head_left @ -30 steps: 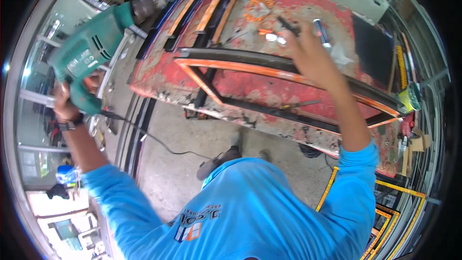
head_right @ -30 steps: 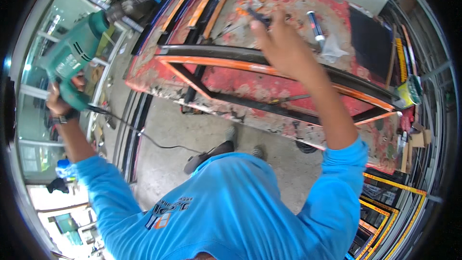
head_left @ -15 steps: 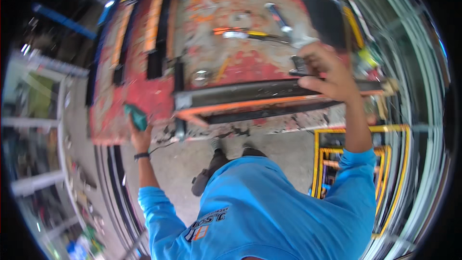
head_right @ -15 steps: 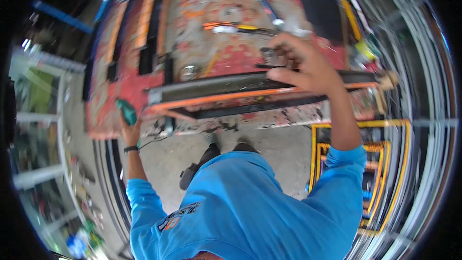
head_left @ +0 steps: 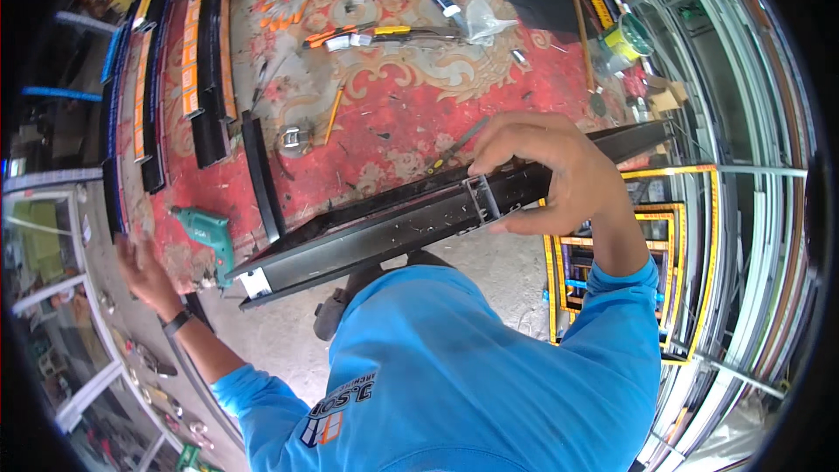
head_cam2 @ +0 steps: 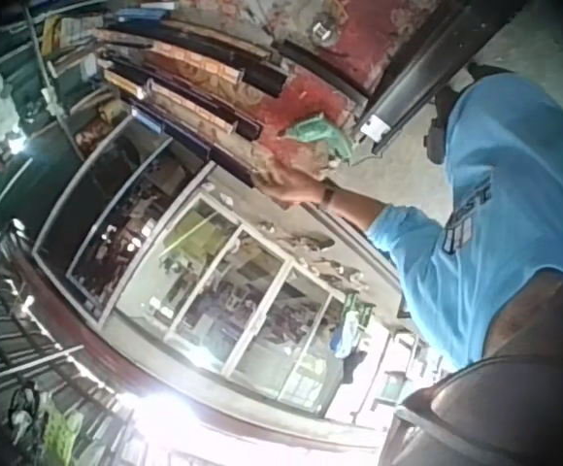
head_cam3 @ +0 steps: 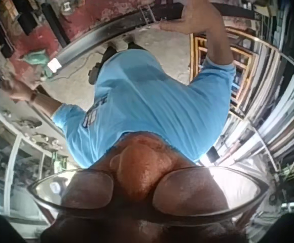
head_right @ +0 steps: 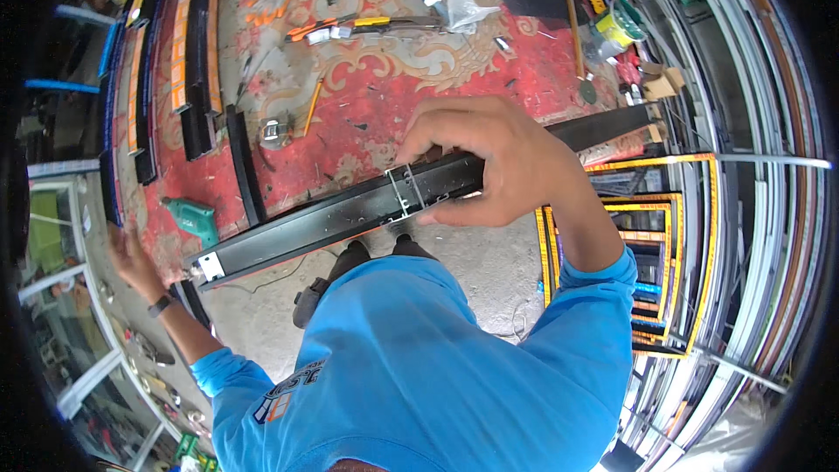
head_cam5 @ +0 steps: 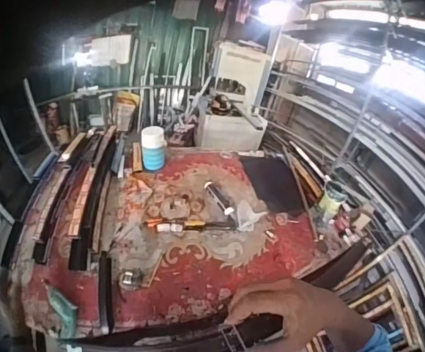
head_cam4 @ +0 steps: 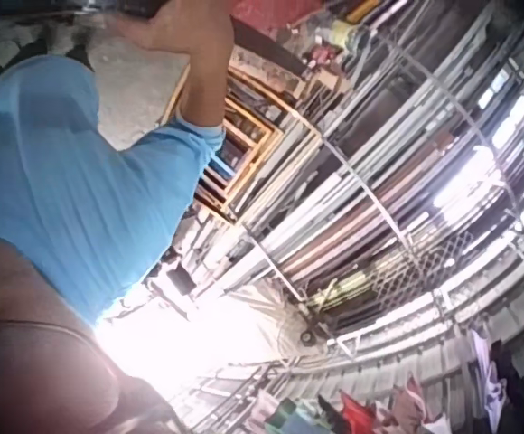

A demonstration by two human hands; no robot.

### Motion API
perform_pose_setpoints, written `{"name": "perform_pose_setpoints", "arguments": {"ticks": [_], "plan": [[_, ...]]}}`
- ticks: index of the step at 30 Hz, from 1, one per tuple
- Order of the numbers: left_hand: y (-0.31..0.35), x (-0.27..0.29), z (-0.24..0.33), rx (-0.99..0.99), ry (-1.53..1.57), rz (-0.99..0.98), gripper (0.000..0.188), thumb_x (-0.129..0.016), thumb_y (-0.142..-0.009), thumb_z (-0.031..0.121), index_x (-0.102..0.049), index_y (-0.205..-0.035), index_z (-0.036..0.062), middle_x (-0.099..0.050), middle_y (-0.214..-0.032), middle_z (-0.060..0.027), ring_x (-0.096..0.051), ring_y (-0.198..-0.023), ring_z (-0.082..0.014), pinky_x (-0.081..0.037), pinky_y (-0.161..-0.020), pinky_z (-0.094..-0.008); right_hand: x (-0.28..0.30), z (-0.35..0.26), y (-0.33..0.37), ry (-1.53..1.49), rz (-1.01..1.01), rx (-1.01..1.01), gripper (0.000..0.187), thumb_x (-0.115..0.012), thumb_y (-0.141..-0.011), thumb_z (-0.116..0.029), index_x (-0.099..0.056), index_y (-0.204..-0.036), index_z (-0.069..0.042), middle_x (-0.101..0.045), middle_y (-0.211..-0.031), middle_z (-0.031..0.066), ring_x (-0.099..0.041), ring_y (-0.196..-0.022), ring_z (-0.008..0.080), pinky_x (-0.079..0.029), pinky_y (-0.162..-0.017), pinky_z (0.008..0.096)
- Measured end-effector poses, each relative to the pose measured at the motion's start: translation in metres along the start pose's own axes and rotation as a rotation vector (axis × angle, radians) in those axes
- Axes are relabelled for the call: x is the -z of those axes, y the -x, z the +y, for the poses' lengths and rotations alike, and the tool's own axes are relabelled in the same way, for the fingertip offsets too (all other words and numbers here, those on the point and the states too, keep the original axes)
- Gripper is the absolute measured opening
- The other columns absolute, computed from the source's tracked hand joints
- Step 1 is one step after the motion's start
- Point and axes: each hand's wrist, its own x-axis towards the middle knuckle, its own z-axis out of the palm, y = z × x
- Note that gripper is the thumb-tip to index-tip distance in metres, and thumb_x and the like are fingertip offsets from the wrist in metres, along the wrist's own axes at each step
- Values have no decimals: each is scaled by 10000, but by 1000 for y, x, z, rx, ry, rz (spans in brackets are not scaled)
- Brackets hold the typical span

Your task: Measure, mark, and secure a metal window frame using a tape measure, pencil, and power drill.

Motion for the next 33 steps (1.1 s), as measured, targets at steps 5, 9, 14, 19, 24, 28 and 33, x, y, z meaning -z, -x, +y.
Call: {"name": "perform_pose_setpoints", "arguments": {"ticks": [5,9,14,19,24,28,33], "plan": [[40,42,271,-480,303,-187,666,-828,-1042,347,-613,-1512,-74,-694,-1433,-226,-660,-1311,-325,-508,-1142,-471,-11,-16,18,115,-20,-34,503,-974,-751,-268,-675,-1122,-106,-731,-1055,72,-749,-927,349,-593,-731,467],[112,9,394,-862,209,-792,721,-1014,-736,461,-796,-1213,-34,-724,-1231,-218,-717,-1055,-370,-580,-889,-491,-21,-31,32,182,-22,21,520,-981,-698,-260,-662,-1077,-105,-731,-1053,86,-754,-892,341,-600,-708,457],[168,-36,424,-920,176,-935,707,-954,-698,283,-739,-1303,-15,-722,-1189,-159,-728,-981,-346,-590,-836,-450,-29,-46,53,222,-91,43,547,-946,-725,-294,-649,-1134,-85,-703,-1081,100,-762,-933,328,-620,-717,463],[193,-36,414,-879,174,-891,583,-920,-721,201,-748,-1242,3,-732,-1158,-133,-739,-968,-308,-594,-812,-425,-37,-50,62,215,-67,85,541,-937,-738,-270,-650,-1155,-78,-715,-1106,107,-770,-954,321,-627,-724,454],[200,-32,407,-867,174,-867,581,-919,-699,180,-751,-1234,28,-742,-1155,-121,-744,-970,-303,-602,-811,-433,-41,-51,63,192,-20,131,528,-939,-776,-283,-653,-1161,-61,-734,-1092,122,-777,-954,328,-638,-752,454],[199,-31,407,-805,224,-881,590,-928,-691,162,-751,-1240,38,-752,-1188,-124,-746,-992,-318,-611,-823,-441,-41,-47,62,204,-9,178,569,-986,-725,-258,-683,-1150,-33,-754,-1065,139,-777,-910,337,-634,-755,440],[194,-34,406,-824,263,-894,611,-938,-684,155,-750,-1251,26,-756,-1216,-135,-742,-1007,-331,-618,-831,-439,-41,-43,61,199,23,222,582,-1002,-679,-227,-705,-1134,-17,-770,-1053,146,-781,-888,337,-633,-748,435]]}}
